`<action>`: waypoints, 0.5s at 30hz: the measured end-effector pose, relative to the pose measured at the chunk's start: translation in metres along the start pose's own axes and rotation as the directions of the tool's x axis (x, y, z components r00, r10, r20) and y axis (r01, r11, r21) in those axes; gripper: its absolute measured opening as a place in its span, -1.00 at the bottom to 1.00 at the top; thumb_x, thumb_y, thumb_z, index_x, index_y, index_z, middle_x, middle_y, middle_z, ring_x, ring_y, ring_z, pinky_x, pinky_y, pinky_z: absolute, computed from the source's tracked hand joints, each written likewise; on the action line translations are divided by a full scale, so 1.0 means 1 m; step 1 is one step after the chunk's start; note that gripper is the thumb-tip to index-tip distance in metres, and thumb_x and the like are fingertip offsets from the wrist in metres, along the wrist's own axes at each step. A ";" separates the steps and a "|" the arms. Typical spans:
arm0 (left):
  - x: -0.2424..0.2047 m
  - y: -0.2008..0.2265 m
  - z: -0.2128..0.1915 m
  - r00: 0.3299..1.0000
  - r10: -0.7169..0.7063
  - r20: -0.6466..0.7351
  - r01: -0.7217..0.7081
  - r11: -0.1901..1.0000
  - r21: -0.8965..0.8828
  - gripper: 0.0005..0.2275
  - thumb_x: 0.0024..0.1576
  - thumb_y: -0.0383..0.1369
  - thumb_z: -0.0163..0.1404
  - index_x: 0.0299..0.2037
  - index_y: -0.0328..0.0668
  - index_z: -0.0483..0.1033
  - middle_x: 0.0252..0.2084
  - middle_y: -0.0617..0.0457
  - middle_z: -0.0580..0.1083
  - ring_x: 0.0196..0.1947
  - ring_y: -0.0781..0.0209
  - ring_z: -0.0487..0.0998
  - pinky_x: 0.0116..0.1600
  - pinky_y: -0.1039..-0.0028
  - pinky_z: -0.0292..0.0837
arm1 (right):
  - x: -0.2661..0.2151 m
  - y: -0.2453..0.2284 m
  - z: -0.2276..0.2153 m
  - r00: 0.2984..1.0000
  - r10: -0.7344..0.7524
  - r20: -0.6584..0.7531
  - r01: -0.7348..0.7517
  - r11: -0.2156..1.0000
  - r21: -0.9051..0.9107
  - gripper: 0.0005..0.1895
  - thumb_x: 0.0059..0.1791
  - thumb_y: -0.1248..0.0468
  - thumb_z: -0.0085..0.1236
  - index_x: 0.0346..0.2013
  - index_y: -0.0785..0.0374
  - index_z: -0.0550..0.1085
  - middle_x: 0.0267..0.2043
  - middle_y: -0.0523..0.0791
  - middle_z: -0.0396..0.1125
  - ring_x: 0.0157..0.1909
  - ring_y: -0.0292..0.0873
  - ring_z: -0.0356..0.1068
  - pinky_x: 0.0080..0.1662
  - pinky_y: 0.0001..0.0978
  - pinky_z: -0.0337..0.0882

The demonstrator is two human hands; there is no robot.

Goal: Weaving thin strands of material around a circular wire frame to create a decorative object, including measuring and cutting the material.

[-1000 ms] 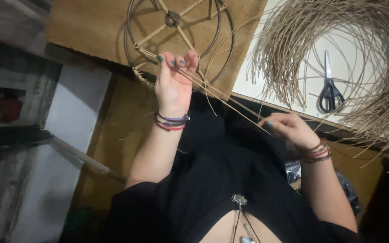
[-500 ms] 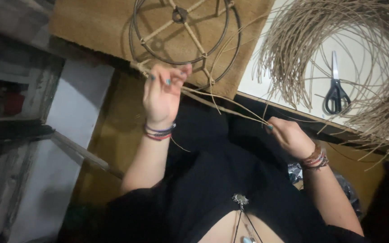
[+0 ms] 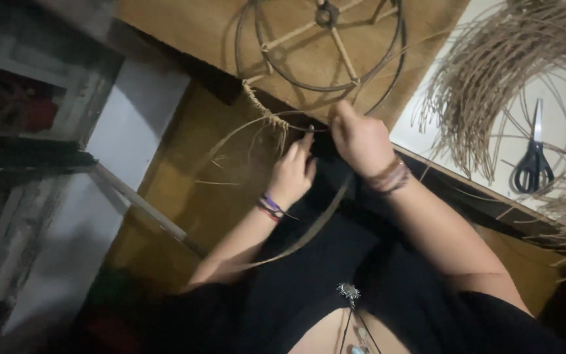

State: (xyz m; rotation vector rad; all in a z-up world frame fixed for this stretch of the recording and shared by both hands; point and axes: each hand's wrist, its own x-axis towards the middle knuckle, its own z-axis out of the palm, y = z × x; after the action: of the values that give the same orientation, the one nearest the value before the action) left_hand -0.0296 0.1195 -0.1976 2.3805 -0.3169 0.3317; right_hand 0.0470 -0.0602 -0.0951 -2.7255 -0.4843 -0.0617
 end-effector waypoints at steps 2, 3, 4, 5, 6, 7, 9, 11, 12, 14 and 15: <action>0.004 0.003 -0.003 0.999 0.022 -0.028 -0.021 0.998 0.053 -0.39 0.12 -0.34 0.05 0.43 -0.21 0.20 0.06 -0.14 0.48 -0.09 -0.02 0.63 -0.05 0.31 0.63 | 0.012 -0.008 0.021 0.997 -0.068 -0.039 0.058 0.972 -0.228 -0.96 0.08 0.10 -0.02 -0.21 -0.10 0.38 -0.58 -0.15 0.39 -0.49 0.05 0.50 -0.38 -0.10 0.47; 0.008 0.005 -0.003 0.997 0.052 -0.052 -0.046 0.993 0.105 -0.37 0.16 -0.30 0.02 0.46 -0.26 0.14 0.04 -0.19 0.48 -0.05 -0.08 0.63 -0.01 0.27 0.62 | 0.020 -0.010 0.031 0.988 -0.140 -0.068 0.095 0.889 -0.447 -0.98 0.02 0.09 0.00 -0.30 -0.22 0.36 -0.68 -0.30 0.33 -0.60 -0.13 0.49 -0.49 -0.31 0.46; 0.014 0.002 -0.001 0.997 0.050 -0.054 -0.044 0.994 0.104 -0.37 0.16 -0.30 0.02 0.46 -0.26 0.14 0.04 -0.19 0.48 -0.05 -0.08 0.63 -0.01 0.27 0.62 | 0.023 -0.014 0.027 0.988 -0.142 -0.066 0.097 0.888 -0.449 -0.98 0.02 0.09 0.00 -0.30 -0.22 0.36 -0.68 -0.30 0.33 -0.60 -0.13 0.49 -0.49 -0.31 0.46; 0.019 -0.001 0.002 0.996 0.037 -0.081 -0.024 0.988 0.153 -0.40 0.14 -0.28 0.07 0.41 -0.24 0.22 -0.02 -0.16 0.51 -0.11 -0.08 0.64 -0.04 0.25 0.62 | 0.025 -0.018 0.024 0.987 -0.163 -0.002 0.149 0.904 -0.402 -0.96 0.00 0.11 -0.01 -0.30 -0.20 0.41 -0.61 -0.26 0.38 -0.57 -0.07 0.50 -0.49 -0.23 0.47; 0.023 -0.003 0.005 0.994 0.025 -0.108 -0.003 0.980 0.201 -0.42 0.12 -0.26 0.12 0.37 -0.22 0.31 -0.09 -0.14 0.54 -0.17 -0.08 0.66 -0.07 0.23 0.62 | 0.026 -0.021 0.021 0.980 -0.188 0.062 0.197 0.916 -0.351 -0.91 -0.01 0.13 -0.02 -0.30 -0.18 0.45 -0.54 -0.21 0.44 -0.54 -0.02 0.52 -0.49 -0.14 0.48; 0.024 -0.011 0.013 0.994 0.020 -0.105 0.001 0.980 0.199 -0.42 0.12 -0.26 0.12 0.37 -0.22 0.31 -0.09 -0.14 0.54 -0.17 -0.08 0.66 -0.07 0.23 0.62 | 0.026 -0.022 0.015 0.980 -0.186 0.068 0.198 0.916 -0.349 -0.91 -0.01 0.13 -0.02 -0.30 -0.18 0.45 -0.54 -0.21 0.44 -0.54 -0.02 0.52 -0.49 -0.14 0.48; 0.029 -0.027 0.028 0.970 -0.243 -0.014 0.243 0.967 0.071 -0.73 0.23 -0.09 -0.03 -0.03 0.01 0.55 -0.37 0.00 0.59 -0.32 -0.08 0.67 -0.22 0.18 0.57 | 0.027 -0.022 0.003 0.979 -0.063 0.192 0.060 0.998 0.025 -0.71 -0.04 0.20 0.22 -0.02 0.05 0.51 -0.27 -0.12 0.51 -0.25 0.07 0.56 -0.22 -0.02 0.56; 0.032 -0.013 0.008 0.941 -0.337 0.038 0.338 0.941 0.000 -0.80 0.22 -0.10 0.00 -0.15 0.07 0.58 -0.45 0.09 0.59 -0.36 -0.02 0.67 -0.28 0.23 0.55 | -0.004 -0.025 -0.006 0.986 0.022 0.166 -0.081 0.929 0.361 -0.43 -0.06 0.34 0.19 0.22 0.22 0.23 -0.23 0.05 0.49 -0.24 0.15 0.55 -0.21 0.09 0.54; 0.034 -0.006 -0.002 0.900 -0.425 0.094 0.431 0.900 -0.066 -0.84 0.21 -0.12 0.02 -0.26 0.13 0.61 -0.53 0.17 0.58 -0.40 0.03 0.67 -0.33 0.29 0.53 | -0.019 -0.026 -0.012 0.979 0.108 0.170 -0.194 0.732 0.654 -0.13 -0.07 0.47 0.17 0.45 0.39 -0.04 -0.18 0.21 0.47 -0.23 0.24 0.54 -0.20 0.20 0.52; 0.025 0.009 -0.012 0.895 -0.417 0.157 0.431 0.900 -0.068 -0.88 0.18 -0.12 0.05 -0.32 0.22 0.61 -0.56 0.24 0.56 -0.43 0.09 0.66 -0.33 0.35 0.52 | -0.046 -0.018 0.007 0.951 0.191 0.243 -0.306 0.482 0.821 -0.29 -0.01 0.47 0.11 0.40 0.37 0.09 -0.23 0.11 0.46 -0.29 0.08 0.54 -0.23 -0.03 0.57; 0.019 0.017 -0.018 0.886 -0.408 0.219 0.431 0.900 -0.066 -0.91 0.15 -0.13 0.07 -0.38 0.30 0.60 -0.59 0.32 0.54 -0.45 0.15 0.66 -0.33 0.41 0.51 | -0.061 -0.015 0.016 0.910 0.245 0.333 -0.381 0.179 0.907 -0.44 0.04 0.47 0.04 0.35 0.34 0.22 -0.29 0.01 0.45 -0.35 -0.09 0.54 -0.26 -0.25 0.62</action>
State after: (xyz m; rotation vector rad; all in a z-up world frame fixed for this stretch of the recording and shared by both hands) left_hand -0.0201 0.1168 -0.1682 2.2963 0.0951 -0.1278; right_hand -0.0154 -0.0611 -0.1115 -1.4667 0.0936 0.3956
